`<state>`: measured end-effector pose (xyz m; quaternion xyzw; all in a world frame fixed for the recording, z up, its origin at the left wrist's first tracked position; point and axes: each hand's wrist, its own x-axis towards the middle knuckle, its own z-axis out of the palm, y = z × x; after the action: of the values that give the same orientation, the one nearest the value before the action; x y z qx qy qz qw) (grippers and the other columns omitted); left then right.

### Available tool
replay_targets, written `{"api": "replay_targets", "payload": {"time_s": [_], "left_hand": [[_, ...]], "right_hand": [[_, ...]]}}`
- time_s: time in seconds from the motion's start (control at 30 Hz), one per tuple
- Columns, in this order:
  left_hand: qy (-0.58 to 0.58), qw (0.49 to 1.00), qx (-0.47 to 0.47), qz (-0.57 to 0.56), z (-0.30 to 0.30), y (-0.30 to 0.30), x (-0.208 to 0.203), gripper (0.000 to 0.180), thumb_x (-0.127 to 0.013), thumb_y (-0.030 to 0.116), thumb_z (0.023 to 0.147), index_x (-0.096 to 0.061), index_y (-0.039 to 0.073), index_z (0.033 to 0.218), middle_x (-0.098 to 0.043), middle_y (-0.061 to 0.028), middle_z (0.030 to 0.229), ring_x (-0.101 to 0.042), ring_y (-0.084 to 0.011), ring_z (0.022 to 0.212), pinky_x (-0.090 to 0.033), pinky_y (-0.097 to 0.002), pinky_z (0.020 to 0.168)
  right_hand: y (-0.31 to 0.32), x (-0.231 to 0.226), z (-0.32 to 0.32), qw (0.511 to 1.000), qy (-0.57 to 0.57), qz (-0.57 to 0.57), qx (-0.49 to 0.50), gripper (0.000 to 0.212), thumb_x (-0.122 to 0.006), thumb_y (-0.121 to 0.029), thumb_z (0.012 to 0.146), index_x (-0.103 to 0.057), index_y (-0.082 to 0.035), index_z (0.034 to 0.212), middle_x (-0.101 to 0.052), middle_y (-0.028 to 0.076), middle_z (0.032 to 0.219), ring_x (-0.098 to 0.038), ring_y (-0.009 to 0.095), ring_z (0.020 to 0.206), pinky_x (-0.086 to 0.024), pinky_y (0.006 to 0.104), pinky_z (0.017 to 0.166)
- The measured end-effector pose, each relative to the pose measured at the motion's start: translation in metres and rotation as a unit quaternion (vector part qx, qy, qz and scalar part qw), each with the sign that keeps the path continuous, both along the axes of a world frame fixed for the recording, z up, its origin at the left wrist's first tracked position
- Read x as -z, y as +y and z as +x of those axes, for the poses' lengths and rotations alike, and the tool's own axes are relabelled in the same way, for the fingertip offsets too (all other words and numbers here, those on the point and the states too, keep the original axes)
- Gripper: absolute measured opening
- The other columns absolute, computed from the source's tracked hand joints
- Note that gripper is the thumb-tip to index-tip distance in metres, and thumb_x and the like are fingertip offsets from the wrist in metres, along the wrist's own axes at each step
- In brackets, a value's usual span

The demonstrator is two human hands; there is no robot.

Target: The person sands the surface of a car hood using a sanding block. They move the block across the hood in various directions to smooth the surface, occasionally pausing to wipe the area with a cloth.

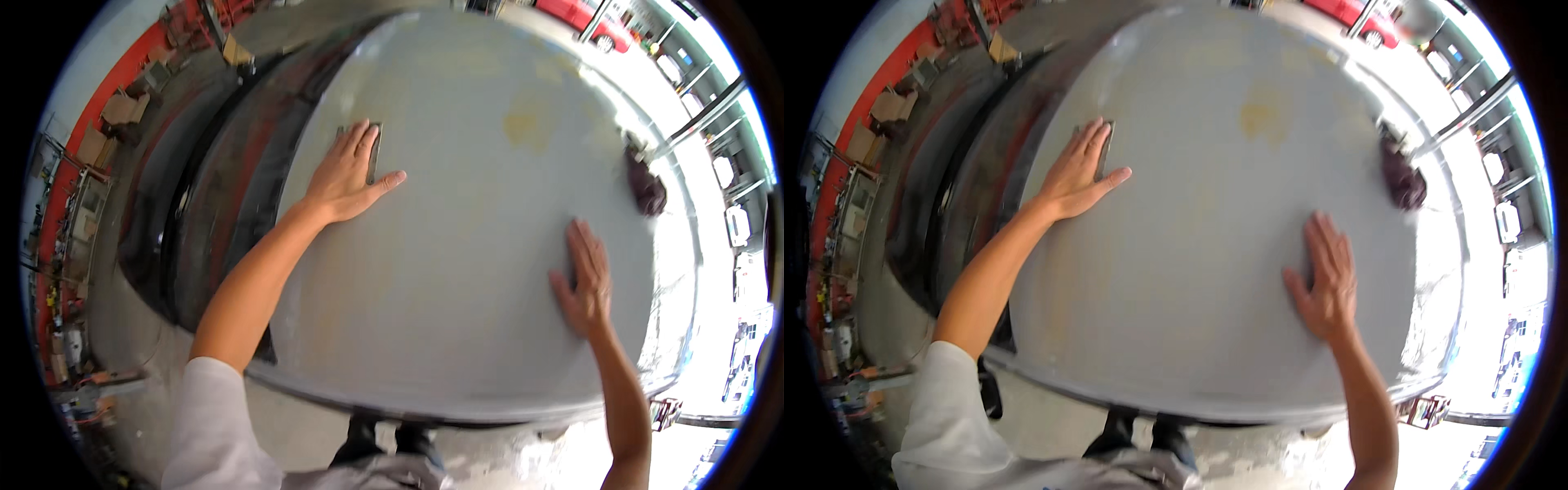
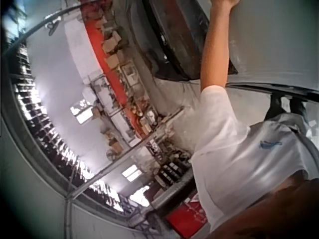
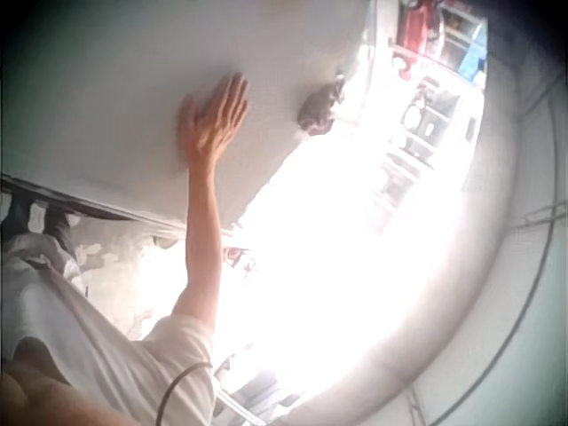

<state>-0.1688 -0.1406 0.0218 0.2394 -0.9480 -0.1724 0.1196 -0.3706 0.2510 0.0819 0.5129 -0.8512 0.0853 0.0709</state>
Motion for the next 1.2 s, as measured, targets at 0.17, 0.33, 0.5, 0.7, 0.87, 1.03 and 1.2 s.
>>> {"api": "replay_targets", "payload": {"time_s": [0.17, 0.33, 0.5, 0.7, 0.87, 1.03, 1.2], "left_hand": [[0.000, 0.996, -0.088, 0.000, -0.046, -0.061, -0.020, 0.107, -0.048, 0.077, 0.095, -0.022, -0.001, 0.164, -0.018, -0.0208, 0.172, -0.016, -0.0336, 0.161, -0.015, -0.0445, 0.132], [0.015, 0.999, 0.024, -0.034, 0.003, 0.013, 0.004, 0.107, -0.048, 0.077, 0.095, -0.023, -0.002, 0.163, -0.020, -0.0200, 0.172, -0.018, -0.0330, 0.160, -0.015, -0.0437, 0.132], [0.009, 1.000, 0.007, -0.005, -0.020, -0.027, -0.002, 0.107, -0.045, 0.079, 0.095, -0.022, 0.000, 0.164, -0.018, -0.0191, 0.173, -0.014, -0.0318, 0.161, -0.014, -0.0431, 0.132], [-0.010, 0.997, -0.076, 0.003, -0.037, -0.052, -0.018, 0.108, -0.046, 0.078, 0.095, -0.021, -0.001, 0.164, -0.017, -0.0190, 0.173, -0.015, -0.0313, 0.161, -0.014, -0.0434, 0.132], [0.010, 0.995, 0.087, -0.049, 0.021, 0.023, 0.010, 0.101, -0.051, 0.071, 0.098, -0.025, -0.002, 0.162, -0.022, -0.0177, 0.172, -0.017, -0.0319, 0.161, -0.015, -0.0440, 0.132], [0.032, 0.998, -0.056, 0.026, -0.014, -0.077, -0.009, 0.102, -0.049, 0.074, 0.097, -0.026, 0.000, 0.163, -0.020, -0.0205, 0.172, -0.016, -0.0348, 0.161, -0.015, -0.0447, 0.131], [0.010, 0.991, -0.122, 0.045, -0.026, -0.074, -0.008, 0.104, -0.050, 0.074, 0.096, -0.022, 0.000, 0.165, -0.018, -0.0203, 0.173, -0.013, -0.0336, 0.161, -0.014, -0.0444, 0.132]], "right_hand": [[-0.021, -0.006, 0.019, 0.999, -0.029, -0.025, -0.038, 0.074, -0.074, -0.027, 0.089, -0.048, 0.002, 0.152, -0.044, 0.020, 0.162, -0.034, 0.037, 0.155, -0.023, 0.0515, 0.127], [-0.006, -0.012, 0.012, 1.000, -0.003, -0.016, -0.012, 0.074, -0.073, -0.027, 0.090, -0.047, 0.002, 0.152, -0.044, 0.019, 0.162, -0.035, 0.036, 0.154, -0.024, 0.0505, 0.127], [-0.003, -0.010, 0.009, 1.000, 0.004, -0.022, -0.019, 0.074, -0.074, -0.027, 0.089, -0.048, 0.002, 0.152, -0.046, 0.020, 0.161, -0.036, 0.036, 0.154, -0.024, 0.0510, 0.126], [-0.025, -0.007, 0.014, 0.999, -0.017, -0.029, -0.042, 0.074, -0.073, -0.029, 0.090, -0.048, 0.002, 0.152, -0.045, 0.020, 0.161, -0.037, 0.037, 0.153, -0.024, 0.0512, 0.127], [-0.002, -0.007, 0.008, 1.000, 0.003, -0.028, -0.012, 0.071, -0.073, -0.028, 0.090, -0.049, 0.002, 0.151, -0.046, 0.019, 0.160, -0.037, 0.036, 0.153, -0.025, 0.0509, 0.126], [-0.016, -0.011, 0.014, 0.999, -0.009, -0.038, -0.026, 0.073, -0.074, -0.030, 0.090, -0.049, 0.001, 0.151, -0.046, 0.018, 0.160, -0.037, 0.035, 0.153, -0.026, 0.0502, 0.126], [-0.026, -0.007, 0.015, 0.998, -0.006, -0.043, -0.039, 0.074, -0.074, -0.029, 0.089, -0.049, 0.001, 0.151, -0.046, 0.018, 0.161, -0.038, 0.035, 0.152, -0.027, 0.0506, 0.126]]}}
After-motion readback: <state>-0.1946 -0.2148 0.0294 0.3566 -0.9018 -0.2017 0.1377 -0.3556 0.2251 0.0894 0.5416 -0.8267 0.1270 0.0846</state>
